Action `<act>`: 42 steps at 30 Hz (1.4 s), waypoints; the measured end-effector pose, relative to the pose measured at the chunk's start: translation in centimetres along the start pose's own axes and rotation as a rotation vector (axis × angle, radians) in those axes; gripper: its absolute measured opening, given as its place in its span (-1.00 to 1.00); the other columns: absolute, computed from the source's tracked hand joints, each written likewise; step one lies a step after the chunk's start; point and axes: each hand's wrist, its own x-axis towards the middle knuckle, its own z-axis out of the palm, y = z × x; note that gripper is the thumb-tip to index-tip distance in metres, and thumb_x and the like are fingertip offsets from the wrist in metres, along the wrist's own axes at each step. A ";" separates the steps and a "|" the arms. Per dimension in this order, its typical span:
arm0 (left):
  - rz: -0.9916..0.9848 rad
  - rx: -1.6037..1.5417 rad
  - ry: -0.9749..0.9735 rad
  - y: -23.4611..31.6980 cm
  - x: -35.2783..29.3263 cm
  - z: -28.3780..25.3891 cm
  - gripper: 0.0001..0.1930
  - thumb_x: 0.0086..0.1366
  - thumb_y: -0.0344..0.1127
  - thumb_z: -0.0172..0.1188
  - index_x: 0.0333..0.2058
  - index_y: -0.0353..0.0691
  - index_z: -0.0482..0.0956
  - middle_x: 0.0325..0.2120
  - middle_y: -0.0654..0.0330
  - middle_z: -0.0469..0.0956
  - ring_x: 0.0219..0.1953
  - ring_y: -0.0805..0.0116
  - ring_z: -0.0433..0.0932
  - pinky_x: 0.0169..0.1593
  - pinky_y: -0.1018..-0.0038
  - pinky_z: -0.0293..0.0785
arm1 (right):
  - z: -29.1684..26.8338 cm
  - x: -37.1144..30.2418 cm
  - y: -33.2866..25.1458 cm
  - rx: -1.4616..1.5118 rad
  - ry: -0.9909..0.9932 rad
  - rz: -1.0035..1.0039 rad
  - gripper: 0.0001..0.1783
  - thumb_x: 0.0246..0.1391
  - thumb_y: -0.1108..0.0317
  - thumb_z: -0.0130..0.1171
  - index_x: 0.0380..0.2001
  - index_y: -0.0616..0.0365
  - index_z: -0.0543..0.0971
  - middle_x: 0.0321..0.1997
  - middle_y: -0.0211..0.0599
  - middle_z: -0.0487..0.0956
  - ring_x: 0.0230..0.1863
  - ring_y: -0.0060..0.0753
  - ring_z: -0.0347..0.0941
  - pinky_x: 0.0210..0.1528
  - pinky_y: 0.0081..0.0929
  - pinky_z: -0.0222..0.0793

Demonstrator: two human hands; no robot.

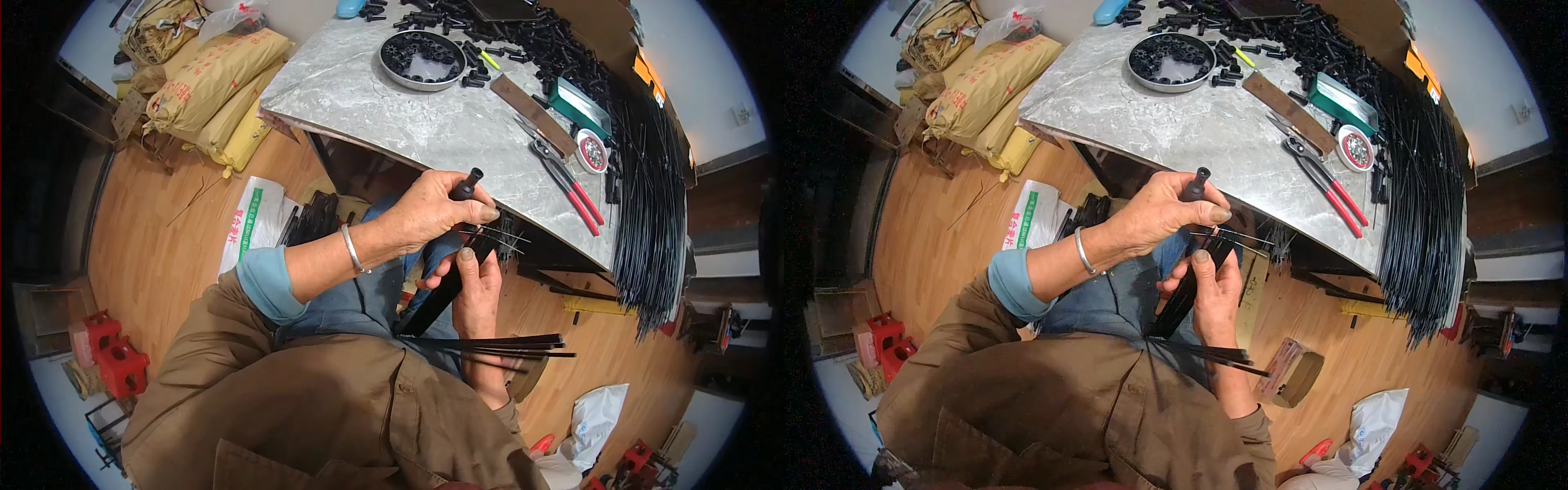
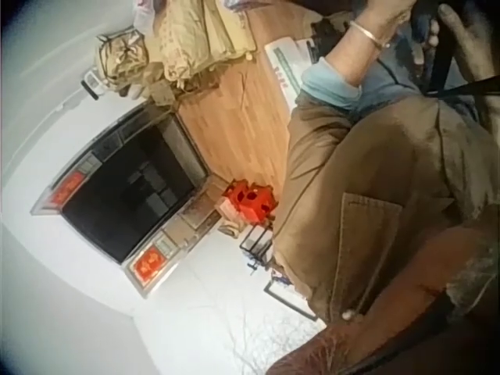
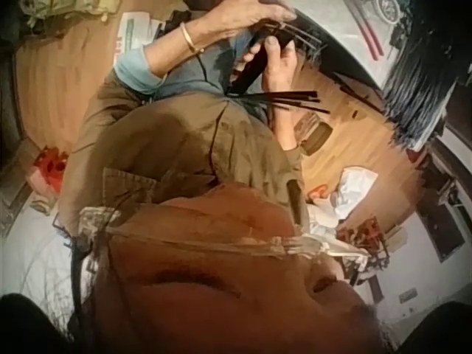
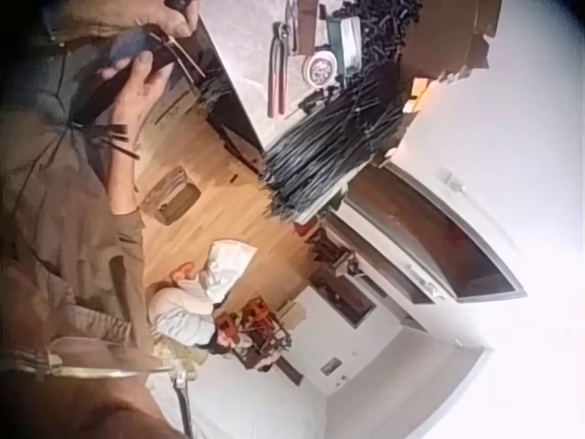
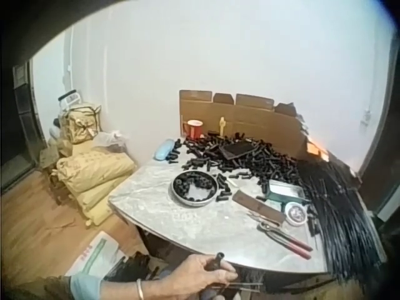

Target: Organizing and securing groups of black wires using plastic clips and pliers.

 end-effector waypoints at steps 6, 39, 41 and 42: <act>-0.027 0.006 -0.032 0.0 0.3 -0.8 -0.80 0.12 -0.34 0.30 -0.32 -0.33 0.58 -0.46 0.23 0.56 -0.41 0.51 0.52 -0.28 0.58 0.44 | 0.8 0.0 -0.8 -0.080 0.095 -0.043 -0.74 0.20 0.31 0.07 -0.12 0.17 0.33 -0.50 -0.28 0.51 -0.56 -0.43 0.50 -0.49 -0.48 0.51; -0.076 -0.130 0.060 -3.2 -2.0 0.1 -0.70 0.18 -0.40 0.24 -0.12 -0.35 0.46 -0.40 0.25 0.52 -0.39 0.53 0.47 -0.33 0.58 0.40 | -3.8 1.7 -1.0 -0.022 -0.141 0.053 -0.70 0.05 0.19 0.27 -0.31 0.24 0.63 -0.38 -0.47 0.61 -0.34 -0.75 0.41 -0.22 -0.73 0.31; -0.065 -0.127 0.039 -3.4 -2.0 -0.1 -0.67 0.18 -0.37 0.25 -0.10 -0.33 0.45 -0.37 0.27 0.53 -0.36 0.55 0.46 -0.30 0.60 0.38 | -4.0 1.8 -1.1 -0.006 -0.154 0.098 -0.72 0.05 0.21 0.26 -0.31 0.23 0.62 -0.36 -0.45 0.61 -0.34 -0.71 0.43 -0.22 -0.71 0.32; -0.068 -0.126 0.039 -3.2 -2.0 -0.2 -0.67 0.18 -0.37 0.25 -0.10 -0.33 0.45 -0.37 0.27 0.53 -0.36 0.55 0.46 -0.30 0.60 0.38 | -4.1 1.8 -1.2 0.008 -0.170 0.143 -0.74 0.05 0.23 0.24 -0.31 0.21 0.62 -0.35 -0.43 0.61 -0.34 -0.67 0.45 -0.22 -0.69 0.33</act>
